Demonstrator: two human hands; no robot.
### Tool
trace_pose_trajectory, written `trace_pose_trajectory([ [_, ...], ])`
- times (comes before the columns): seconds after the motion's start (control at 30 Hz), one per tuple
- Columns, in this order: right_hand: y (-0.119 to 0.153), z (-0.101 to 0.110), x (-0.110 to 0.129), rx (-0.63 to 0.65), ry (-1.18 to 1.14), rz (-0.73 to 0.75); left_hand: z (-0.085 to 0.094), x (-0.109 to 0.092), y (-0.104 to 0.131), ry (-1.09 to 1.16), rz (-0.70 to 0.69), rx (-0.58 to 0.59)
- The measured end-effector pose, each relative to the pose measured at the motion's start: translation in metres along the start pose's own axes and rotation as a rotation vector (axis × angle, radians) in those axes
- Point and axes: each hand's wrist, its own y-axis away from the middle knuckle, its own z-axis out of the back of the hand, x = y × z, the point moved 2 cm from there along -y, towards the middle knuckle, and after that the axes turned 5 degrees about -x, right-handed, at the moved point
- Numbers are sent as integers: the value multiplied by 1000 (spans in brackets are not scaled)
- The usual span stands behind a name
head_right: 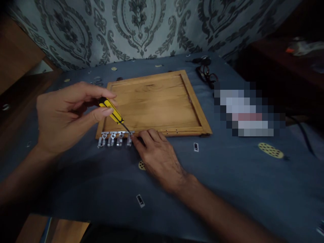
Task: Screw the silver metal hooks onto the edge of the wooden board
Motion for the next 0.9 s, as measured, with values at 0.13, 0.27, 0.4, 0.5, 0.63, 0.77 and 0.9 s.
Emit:
trace_pose_trajectory([
  [0.13,0,0,0,9,-17,-6,0,-1,-1,6,-24,14],
  [0.27,0,1,0,22,-24,-8,-2,-1,0,25,-7,15],
  [0.4,0,0,0,10,-17,-9,-3,0,1,24,7,-8],
  [0.5,0,0,0,0,-18,-4,-2,0,1,21,10,-9],
  [0.63,0,-1,0,20,-14,-8,-2,0,1,20,23,26],
  [0.77,1,-1,0,2,11,1,1,-1,0,36,5,-36],
  [0.9,1,-1,0,-13,19,20,11,2,-2,20,71,-144],
])
